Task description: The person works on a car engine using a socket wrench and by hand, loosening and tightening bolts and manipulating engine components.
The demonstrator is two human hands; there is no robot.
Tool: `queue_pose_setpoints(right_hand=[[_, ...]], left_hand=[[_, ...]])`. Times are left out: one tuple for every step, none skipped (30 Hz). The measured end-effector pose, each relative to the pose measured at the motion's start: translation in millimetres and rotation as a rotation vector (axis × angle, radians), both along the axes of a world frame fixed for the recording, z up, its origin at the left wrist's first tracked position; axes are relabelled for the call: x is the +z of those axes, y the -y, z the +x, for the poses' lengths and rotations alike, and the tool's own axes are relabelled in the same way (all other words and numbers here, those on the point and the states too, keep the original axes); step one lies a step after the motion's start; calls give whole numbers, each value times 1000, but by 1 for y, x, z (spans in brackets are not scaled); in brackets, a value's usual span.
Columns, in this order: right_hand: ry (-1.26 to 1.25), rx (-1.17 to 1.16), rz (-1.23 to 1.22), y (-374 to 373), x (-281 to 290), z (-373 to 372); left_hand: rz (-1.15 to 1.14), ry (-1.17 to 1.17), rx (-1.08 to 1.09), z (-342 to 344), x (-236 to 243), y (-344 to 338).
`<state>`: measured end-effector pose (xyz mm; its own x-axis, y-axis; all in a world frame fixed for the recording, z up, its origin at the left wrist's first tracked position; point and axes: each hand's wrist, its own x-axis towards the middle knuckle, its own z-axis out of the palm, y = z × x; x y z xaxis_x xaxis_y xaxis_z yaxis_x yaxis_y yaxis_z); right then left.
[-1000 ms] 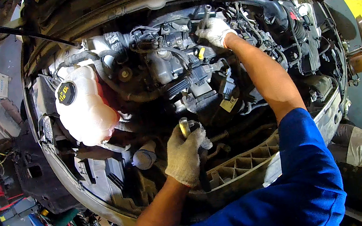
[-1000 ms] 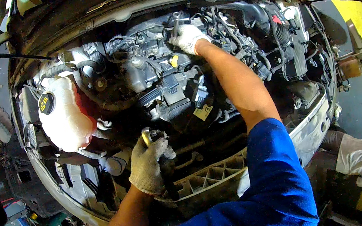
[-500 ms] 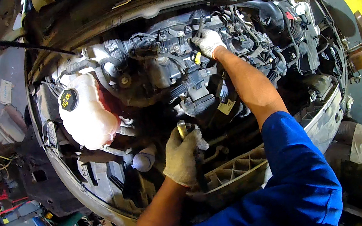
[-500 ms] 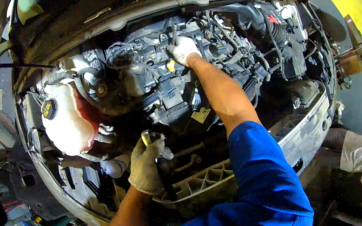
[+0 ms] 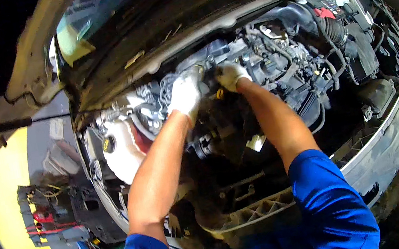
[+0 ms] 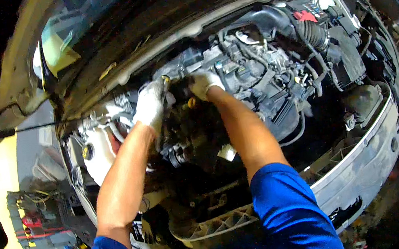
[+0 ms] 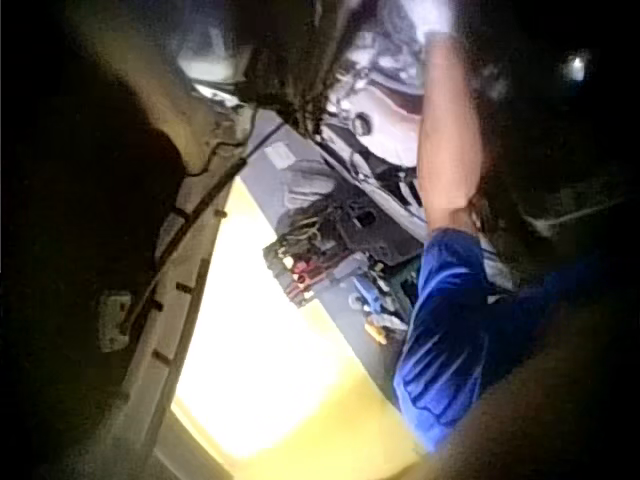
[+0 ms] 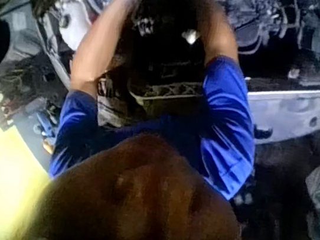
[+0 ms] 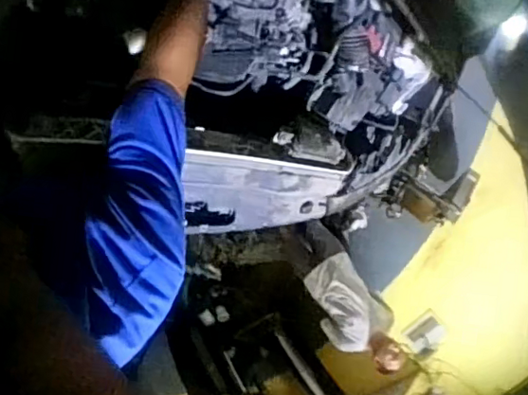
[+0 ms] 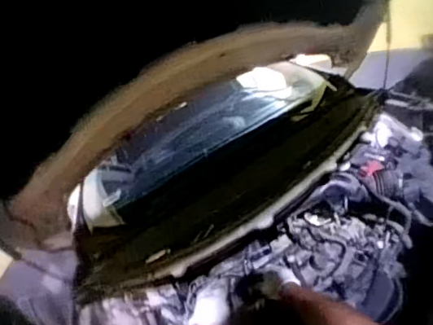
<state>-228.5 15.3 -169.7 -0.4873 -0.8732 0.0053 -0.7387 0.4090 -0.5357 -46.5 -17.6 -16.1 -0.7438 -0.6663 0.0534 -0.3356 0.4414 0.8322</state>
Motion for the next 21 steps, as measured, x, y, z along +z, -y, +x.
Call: queue_pose_setpoints(right_hand=[[83,23,-35,-3,9,13],[158,38,-48,-10,14,23],[49,24,-23,-9,5,15],[-57,12,2,-5,-2,6],[20,-19,-85,-5,-15,-5],[51,-57,-80,-9,-8,6],[68,-45,-60,-11,2,15],[79,-38,-40,-12,7,17],[131,-9,-52,-12,3,4],[132,-42,-59,-15,-4,-3],[137,-54,-73,-13,-2,1],[142,-67,-86,-13,0,4],[144,-49,-73,-14,2,7],[127,-51,-77,-13,2,8],[110,-54,-81,-12,2,8],[93,-55,-85,-11,2,9],[85,-51,-84,-12,1,8],[78,-51,-78,-14,1,6],[72,-52,-72,-15,1,5],[67,-41,-50,-14,6,8],[82,-59,-45,-17,12,11]], left_hand=[[-14,71,-32,-10,-1,16],[-14,64,8,-16,-12,30],[-8,47,26,-34,-14,34],[34,50,45,-47,-14,37],[143,99,20,-58,-11,35],[91,147,-4,-55,-15,40],[-83,67,-65,-53,-26,52],[-256,-21,-134,-50,-37,57],[209,122,-37,-60,-9,35],[298,142,-83,-65,-9,36],[319,163,-91,-62,-7,38],[341,183,-99,-60,-8,41],[96,188,-180,-58,-19,51],[-74,197,-264,-59,-19,58],[-244,204,-347,-60,-18,65],[-415,211,-429,-61,-19,70],[-291,225,-387,-62,-16,67],[-164,239,-350,-66,-10,61],[-38,340,-331,-69,-3,62],[61,323,-286,-67,-1,59],[156,394,-246,-66,6,56]])
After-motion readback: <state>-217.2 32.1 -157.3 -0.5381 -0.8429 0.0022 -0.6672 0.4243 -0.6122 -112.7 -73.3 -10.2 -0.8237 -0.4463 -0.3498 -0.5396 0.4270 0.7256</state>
